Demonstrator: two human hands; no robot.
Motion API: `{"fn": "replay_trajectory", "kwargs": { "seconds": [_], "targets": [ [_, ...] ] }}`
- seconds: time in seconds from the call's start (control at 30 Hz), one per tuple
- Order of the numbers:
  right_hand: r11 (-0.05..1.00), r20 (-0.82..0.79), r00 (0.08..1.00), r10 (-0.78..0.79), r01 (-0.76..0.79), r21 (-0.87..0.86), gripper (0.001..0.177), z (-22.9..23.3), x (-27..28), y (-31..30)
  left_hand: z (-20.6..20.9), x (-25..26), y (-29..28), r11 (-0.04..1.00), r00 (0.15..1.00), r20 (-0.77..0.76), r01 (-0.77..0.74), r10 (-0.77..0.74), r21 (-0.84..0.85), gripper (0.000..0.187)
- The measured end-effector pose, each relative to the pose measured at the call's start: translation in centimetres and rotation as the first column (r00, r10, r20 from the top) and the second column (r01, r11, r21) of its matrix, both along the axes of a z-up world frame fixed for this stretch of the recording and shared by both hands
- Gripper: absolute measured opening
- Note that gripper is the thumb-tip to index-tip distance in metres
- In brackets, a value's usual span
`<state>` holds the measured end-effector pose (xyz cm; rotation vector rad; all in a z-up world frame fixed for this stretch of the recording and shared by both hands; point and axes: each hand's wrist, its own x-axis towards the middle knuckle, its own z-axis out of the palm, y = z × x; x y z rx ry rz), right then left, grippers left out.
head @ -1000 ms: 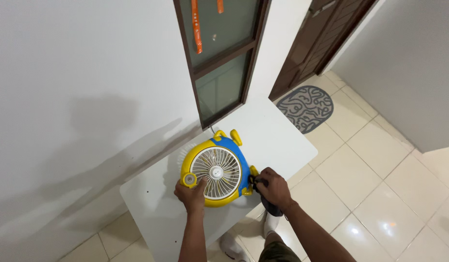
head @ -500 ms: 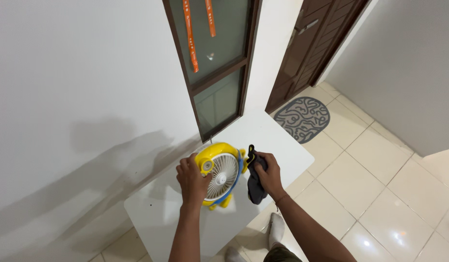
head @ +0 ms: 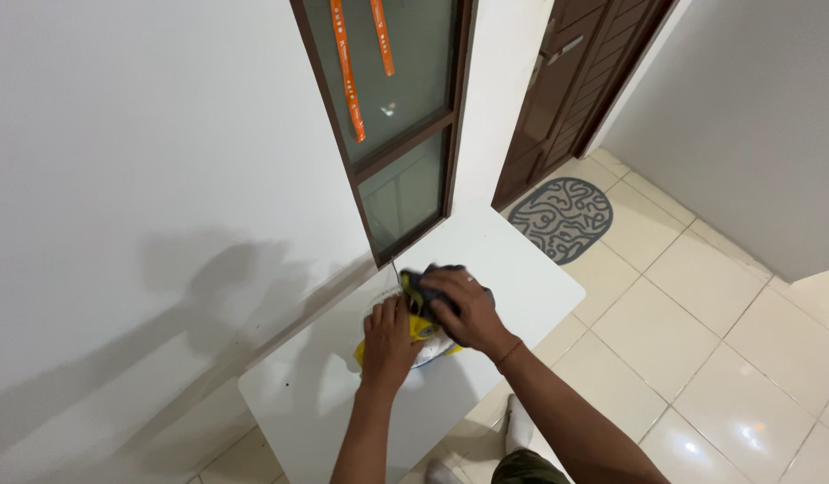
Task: The person cleans a portable fan using a cloth, wiping the outer casing and the front grill by hand.
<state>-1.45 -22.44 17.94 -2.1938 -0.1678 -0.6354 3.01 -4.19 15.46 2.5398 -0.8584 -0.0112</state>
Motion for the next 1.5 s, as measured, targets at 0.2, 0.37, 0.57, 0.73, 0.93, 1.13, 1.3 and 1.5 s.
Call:
{"fn": "replay_trajectory", "kwargs": {
  "seconds": [0.2, 0.37, 0.57, 0.73, 0.93, 1.13, 1.3, 1.5],
  "targets": [
    [0.988, -0.178, 0.983, 0.036, -0.062, -0.144, 0.043, -2.4, -1.1, 0.7, 0.8, -0.4, 0.7, 0.984, 1.000, 0.024, 0.024, -0.020, -0.175, 0.075],
    [0.997, -0.041, 0.997, -0.071, 0.069, -0.046, 0.044, -7.4, -2.3, -0.6, 0.4, -0.6, 0.8, 0.969, 0.989, 0.149, 0.045, -0.009, -0.242, 0.065],
    [0.964, -0.322, 0.923, -0.209, 0.250, 0.091, 0.046, -12.5, -5.0, -2.0, 0.2, -0.4, 0.4, 0.962, 0.991, 0.136, 0.040, -0.003, -0.270, 0.063],
    [0.940, -0.543, 0.808, -0.228, 0.328, 0.095, 0.040, -13.7, -6.0, -3.2, 0.7, -0.6, 0.3, 0.984, 0.999, 0.039, 0.006, 0.001, -0.180, 0.077],
    [0.950, -0.319, 0.925, -0.206, 0.267, 0.160, 0.043, -9.8, -5.1, -2.1, -0.1, -0.4, 0.4, 0.955, 0.997, 0.074, 0.046, -0.025, -0.294, 0.094],
    [0.987, -0.168, 0.983, -0.069, 0.043, -0.155, 0.043, -3.6, -2.1, -1.0, 0.3, 0.0, 0.6, 0.948, 0.992, -0.126, -0.016, -0.026, -0.317, 0.116],
    [0.979, -0.193, 0.979, 0.062, -0.097, -0.180, 0.045, 0.4, -0.7, 0.9, 0.3, 0.4, 1.6, 0.871, 0.973, -0.216, -0.031, -0.086, -0.490, 0.113],
    [0.835, -0.221, 0.911, 0.347, -0.193, 0.516, 0.035, 2.3, -0.3, 1.4, -0.7, 0.1, 2.3, 0.463, 0.893, -0.369, -0.221, -0.257, -0.858, 0.076]
  ]
}}
